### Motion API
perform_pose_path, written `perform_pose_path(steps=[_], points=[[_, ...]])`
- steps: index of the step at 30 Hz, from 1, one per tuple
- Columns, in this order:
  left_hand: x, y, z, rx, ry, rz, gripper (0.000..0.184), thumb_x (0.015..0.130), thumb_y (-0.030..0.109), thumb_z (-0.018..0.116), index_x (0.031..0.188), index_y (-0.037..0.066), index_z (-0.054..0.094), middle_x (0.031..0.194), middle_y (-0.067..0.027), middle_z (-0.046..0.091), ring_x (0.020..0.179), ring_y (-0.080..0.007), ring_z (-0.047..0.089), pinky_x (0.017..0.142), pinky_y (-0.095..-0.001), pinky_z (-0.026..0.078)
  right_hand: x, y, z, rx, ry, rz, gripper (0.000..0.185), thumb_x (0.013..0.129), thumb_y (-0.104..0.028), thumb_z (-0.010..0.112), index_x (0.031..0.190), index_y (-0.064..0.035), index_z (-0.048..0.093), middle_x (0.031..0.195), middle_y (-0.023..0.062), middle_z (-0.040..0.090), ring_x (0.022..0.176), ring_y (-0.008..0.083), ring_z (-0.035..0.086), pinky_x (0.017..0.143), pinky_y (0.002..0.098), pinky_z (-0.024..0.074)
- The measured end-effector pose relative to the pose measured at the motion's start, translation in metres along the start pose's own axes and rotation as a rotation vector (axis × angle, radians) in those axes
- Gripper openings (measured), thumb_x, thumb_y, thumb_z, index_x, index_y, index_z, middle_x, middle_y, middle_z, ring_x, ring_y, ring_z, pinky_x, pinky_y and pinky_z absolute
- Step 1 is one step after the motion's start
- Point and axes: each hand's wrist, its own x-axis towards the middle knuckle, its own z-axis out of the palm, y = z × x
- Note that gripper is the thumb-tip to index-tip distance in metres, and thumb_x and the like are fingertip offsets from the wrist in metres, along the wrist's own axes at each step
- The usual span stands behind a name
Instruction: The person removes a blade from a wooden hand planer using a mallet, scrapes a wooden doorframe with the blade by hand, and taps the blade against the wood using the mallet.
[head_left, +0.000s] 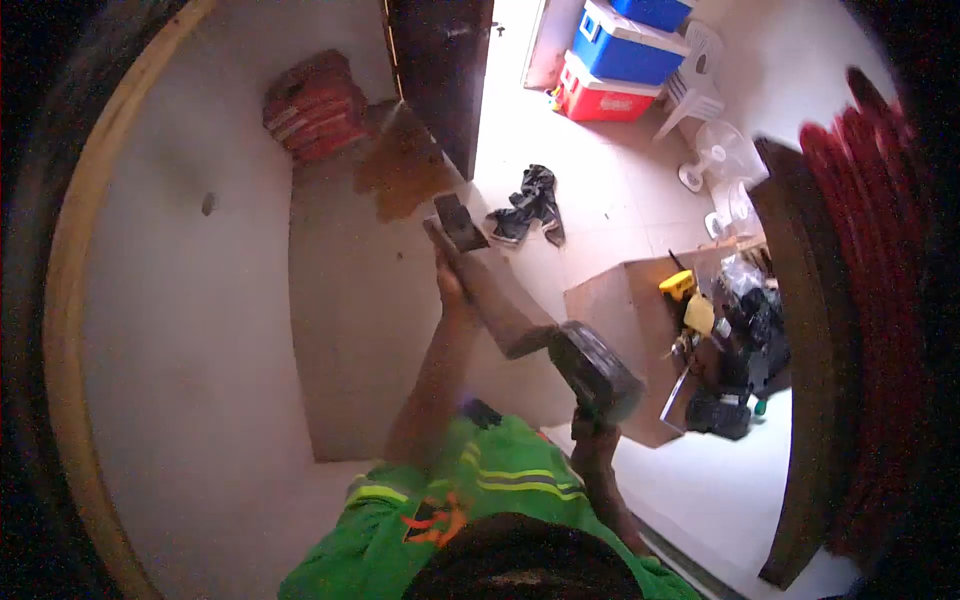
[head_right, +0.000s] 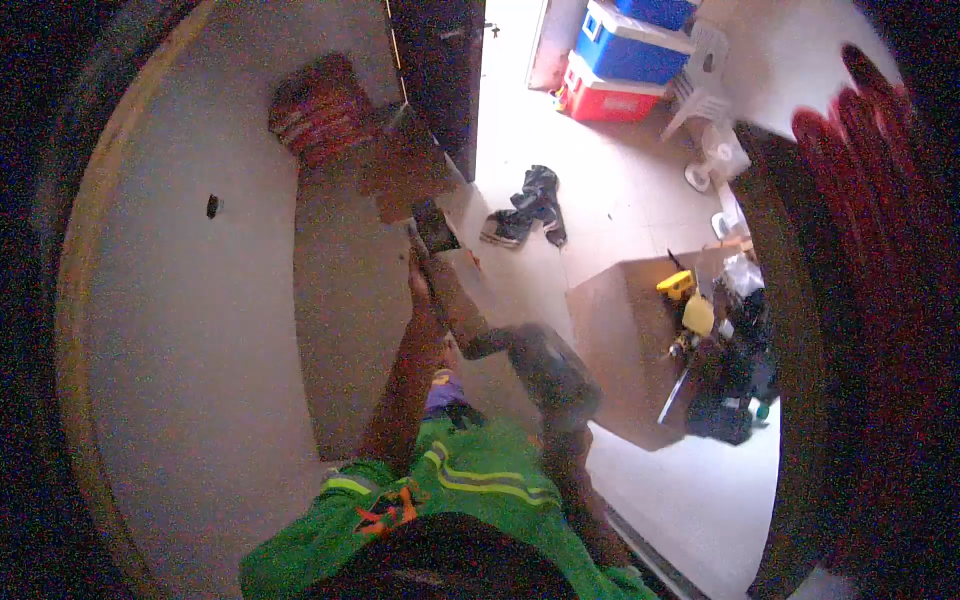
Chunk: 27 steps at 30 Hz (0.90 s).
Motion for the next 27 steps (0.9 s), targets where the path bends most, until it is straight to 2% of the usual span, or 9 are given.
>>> perform_pose_path(steps=[3, 8, 12, 15, 18, 21, 23, 24, 27], points=[[0.040, 0.022, 0.003, 0.169, 0.248, 0.017, 0.059, 0.096, 0.060, 0.040, 0.122, 0.009, 0.053, 0.096, -0.0051, 0.062, 0.081, -0.0212, 0.062, 0.072, -0.0383, 0.055, 0.043, -0.002, 0.026, 0.261, 0.190, 0.183, 0.019, 0.092, -0.016, 0.055, 0.109, -0.0070, 0.052, 0.072, -0.0017, 0.049, 0.055, 0.0083, 0.044, 0.045, 0.0247, 0.0351], [0.101, 0.032, -0.020, 0.618, 0.164, -0.200, 0.057, 0.096, 0.052, 0.050, 0.127, 0.004, 0.050, 0.104, -0.0060, 0.061, 0.090, -0.0163, 0.057, 0.081, -0.0310, 0.050, 0.094, 0.018, 0.057, 0.077, 0.273, 0.194, 0.033, 0.093, -0.016, 0.056, 0.123, -0.0061, 0.047, 0.073, -0.0003, 0.050, 0.053, 0.0066, 0.042, 0.044, 0.0243, 0.0341], [0.114, 0.050, 0.078, 1.168, 0.013, -0.268, 0.051, 0.098, 0.042, 0.053, 0.129, 0.002, 0.049, 0.111, -0.0072, 0.060, 0.098, -0.0146, 0.055, 0.088, -0.0284, 0.045, 0.114, 0.019, 0.067, 0.084, 0.298, 0.313, 0.037, 0.093, -0.020, 0.055, 0.125, -0.0050, 0.045, 0.069, 0.0005, 0.051, 0.048, 0.0075, 0.042, 0.040, 0.0267, 0.0342], [0.160, 0.047, 0.066, 1.119, -0.141, -0.361, 0.049, 0.098, 0.037, 0.052, 0.132, 0.002, 0.046, 0.114, -0.0084, 0.060, 0.100, -0.0158, 0.056, 0.088, -0.0318, 0.047, 0.150, 0.014, 0.068, 0.120, 0.338, 0.318, 0.039, 0.093, -0.022, 0.055, 0.126, -0.0052, 0.045, 0.066, 0.0001, 0.050, 0.045, 0.0083, 0.042, 0.038, 0.0271, 0.0339], [0.209, 0.042, 0.034, 1.035, -0.136, -0.517, 0.055, 0.096, 0.043, 0.053, 0.132, 0.002, 0.046, 0.115, -0.0088, 0.060, 0.101, -0.0178, 0.057, 0.088, -0.0330, 0.047, 0.214, -0.001, 0.055, 0.257, 0.385, 0.265, 0.038, 0.092, -0.023, 0.056, 0.124, -0.0061, 0.045, 0.065, -0.0006, 0.049, 0.044, 0.0084, 0.043, 0.038, 0.0257, 0.0338], [0.252, 0.039, 0.036, 0.965, -0.110, -0.561, 0.055, 0.096, 0.043, 0.053, 0.132, 0.002, 0.045, 0.115, -0.0093, 0.060, 0.101, -0.0183, 0.057, 0.088, -0.0334, 0.047, 0.311, -0.086, 0.013, 0.546, 0.421, 0.289, 0.031, 0.093, -0.024, 0.057, 0.117, -0.0077, 0.046, 0.065, -0.0007, 0.048, 0.045, 0.0078, 0.043, 0.040, 0.0237, 0.0353], [0.280, 0.038, 0.045, 0.954, -0.110, -0.572, 0.055, 0.096, 0.042, 0.054, 0.133, 0.002, 0.044, 0.114, -0.0096, 0.060, 0.101, -0.0187, 0.057, 0.088, -0.0337, 0.047, 0.372, -0.143, -0.014, 0.823, 0.502, 0.061, 0.029, 0.095, -0.024, 0.056, 0.116, -0.0073, 0.045, 0.065, 0.0009, 0.049, 0.045, 0.0082, 0.043, 0.042, 0.0238, 0.0365], [0.295, 0.036, 0.048, 0.948, -0.110, -0.581, 0.055, 0.096, 0.042, 0.054, 0.133, 0.002, 0.044, 0.114, -0.0097, 0.060, 0.100, -0.0188, 0.057, 0.088, -0.0338, 0.047, 0.402, -0.161, -0.026, 0.796, 0.560, -0.203, 0.028, 0.097, -0.024, 0.054, 0.116, -0.0057, 0.046, 0.068, 0.0020, 0.049, 0.048, 0.0092, 0.043, 0.044, 0.0230, 0.0362], [0.335, 0.030, 0.058, 0.949, -0.112, -0.608, 0.056, 0.096, 0.042, 0.054, 0.134, 0.002, 0.043, 0.114, -0.0102, 0.060, 0.100, -0.0193, 0.058, 0.088, -0.0343, 0.048, 0.465, -0.188, -0.038, 0.838, 0.452, -0.337, 0.030, 0.097, -0.029, 0.052, 0.114, -0.0052, 0.050, 0.069, 0.0023, 0.049, 0.055, 0.0116, 0.048, 0.052, 0.0270, 0.0424]])
